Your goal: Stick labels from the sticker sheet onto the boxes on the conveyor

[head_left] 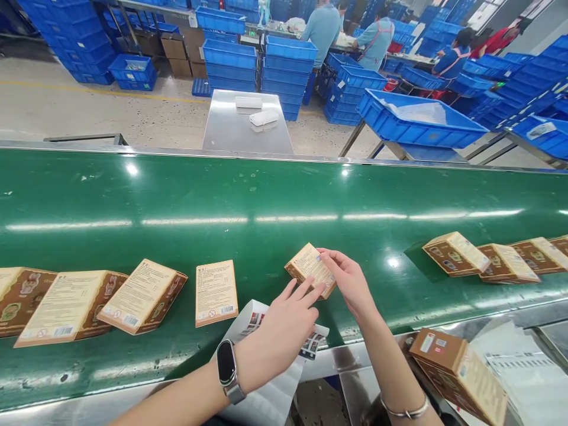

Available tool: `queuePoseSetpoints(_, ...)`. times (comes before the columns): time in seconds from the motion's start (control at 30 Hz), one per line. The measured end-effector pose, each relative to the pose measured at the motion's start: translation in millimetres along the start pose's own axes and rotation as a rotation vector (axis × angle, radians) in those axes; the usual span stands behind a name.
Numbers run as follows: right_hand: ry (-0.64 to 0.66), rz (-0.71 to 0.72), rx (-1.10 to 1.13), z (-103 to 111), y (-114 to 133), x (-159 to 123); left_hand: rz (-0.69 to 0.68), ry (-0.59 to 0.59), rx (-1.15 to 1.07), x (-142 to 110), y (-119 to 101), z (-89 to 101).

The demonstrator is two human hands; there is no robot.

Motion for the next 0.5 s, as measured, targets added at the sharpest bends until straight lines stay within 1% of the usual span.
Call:
queuePoseSetpoints(0.13, -0.078, 0.05, -0.055, 0, 1, 0, -0.008, 0.024, 0.008, 6, 0, 8.4)
queuePoseSetpoints(0.2, -0.141, 0.085, -0.088, 2, 1, 0, -0.009, 0.011, 0.009, 10, -1, 10.9)
queuePoseSetpoints(0.27, -0.209, 0.127, -0.112, 8, 0, 1, -0.046, -0.018, 0.018, 13, -6, 12.1)
queuePoseSetpoints(0.33, -0.284, 0.162, -0.164, 16, 3, 1, -0.12, -0.029, 0.009, 14, -19, 12.2)
queuePoseSetpoints(0.4, -0.363, 0.174, -0.273, 24, 12, -5, -0.171, -0.008, -0.035, 8, -36, 13.8)
queuePoseSetpoints(0.47, -0.412, 0.214, -0.382, 30, 28, -23, -0.168, -0.004, -0.126, -5, -52, 21.7)
queuePoseSetpoints(0.5, -0.392, 0.252, -0.407, 30, 38, -37, -0.148, -0.02, -0.193, -13, -57, 28.6)
Point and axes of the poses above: each hand's wrist, its own x-axis towards the middle knuckle, its own z-axis out of the back of the hand, y = z × x, the point moved 4 cm from there along x, towards the middle knuckle, and after that the axes turned 13 degrees about -z, right-handed, at the moved point
